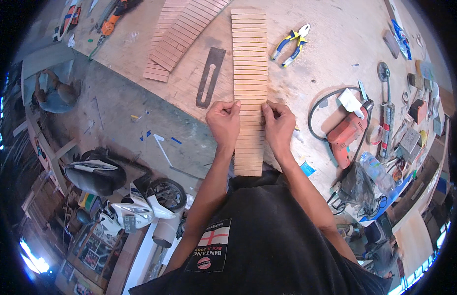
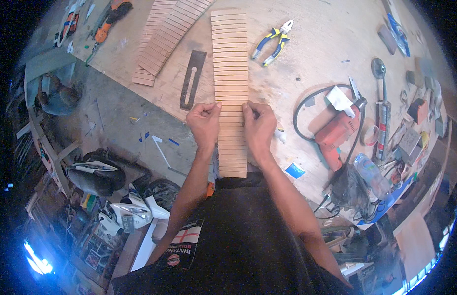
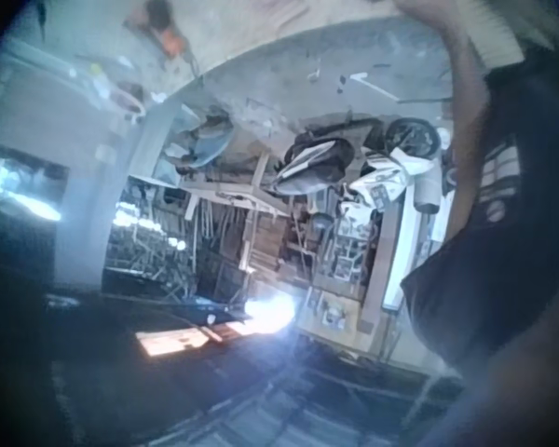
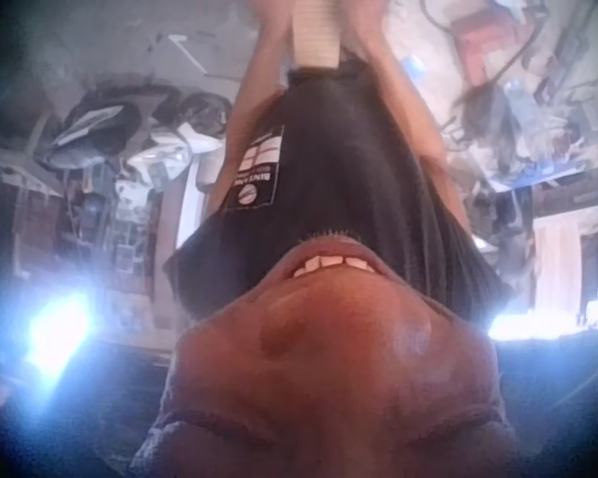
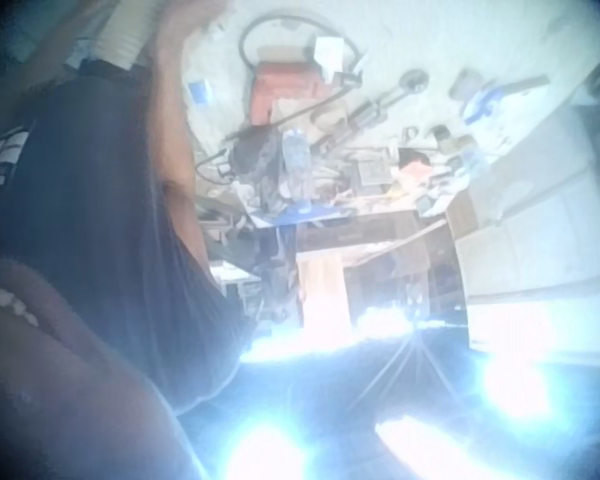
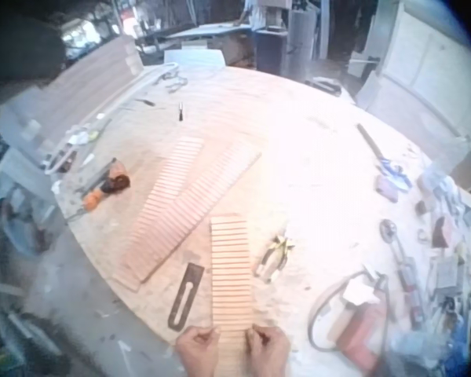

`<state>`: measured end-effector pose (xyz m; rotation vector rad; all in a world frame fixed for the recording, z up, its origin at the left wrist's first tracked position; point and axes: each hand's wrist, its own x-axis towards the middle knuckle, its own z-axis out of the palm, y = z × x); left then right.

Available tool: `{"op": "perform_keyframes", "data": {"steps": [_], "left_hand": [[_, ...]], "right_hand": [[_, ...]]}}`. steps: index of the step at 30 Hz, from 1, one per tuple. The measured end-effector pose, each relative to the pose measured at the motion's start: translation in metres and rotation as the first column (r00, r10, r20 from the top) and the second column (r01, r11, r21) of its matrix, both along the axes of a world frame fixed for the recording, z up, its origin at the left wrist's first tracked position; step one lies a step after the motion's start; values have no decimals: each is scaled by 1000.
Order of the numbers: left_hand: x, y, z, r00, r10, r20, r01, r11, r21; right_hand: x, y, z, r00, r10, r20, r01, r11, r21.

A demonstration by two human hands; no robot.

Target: The person applies glue to the edges of thin wooden strips and joins them side-by-side on a workbench to form a curved panel. They repeatedly pick up strips, apply adhesive, and press them into place, gradually building a larger curved assembly.

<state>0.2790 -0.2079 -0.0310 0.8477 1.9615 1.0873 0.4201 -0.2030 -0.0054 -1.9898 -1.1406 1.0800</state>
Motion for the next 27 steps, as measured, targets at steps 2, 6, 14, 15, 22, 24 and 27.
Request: {"op": "perform_keyframes", "data": {"steps": [2, 6, 14, 15, 22, 24, 27], "left_hand": [[0, 0, 2, 1000, -9, -25, 8, 1000, -24], [1, -2, -2, 992, -2, -125, 5, 1000, 24], [-1, -3, -4, 986, -13, -164, 16, 1000, 16], [-1, -2, -2, 988, -10, -153, 11, 1000, 6], [0, 0, 6, 992, -4, -125, 4, 1000, 2], [1, -1, 4, 993, -1, -121, 3, 1000, 15], [0, -2, -3, 992, -10, -128, 18, 998, 64]], "right_hand": [[-2, 4, 2, 999, -34, -4, 34, 998, -47], [-4, 1, 0, 999, -50, 9, 50, 999, -5], [-5, 3, 4, 998, -63, -32, 63, 998, -6], [-4, 2, 1, 998, -61, -25, 61, 998, 2], [-4, 1, -7, 998, -67, -20, 67, 998, -3], [-4, 1, -5, 998, -66, -13, 66, 998, -10], [-4, 5, 0, 999, -49, 12, 49, 998, -25]]}}
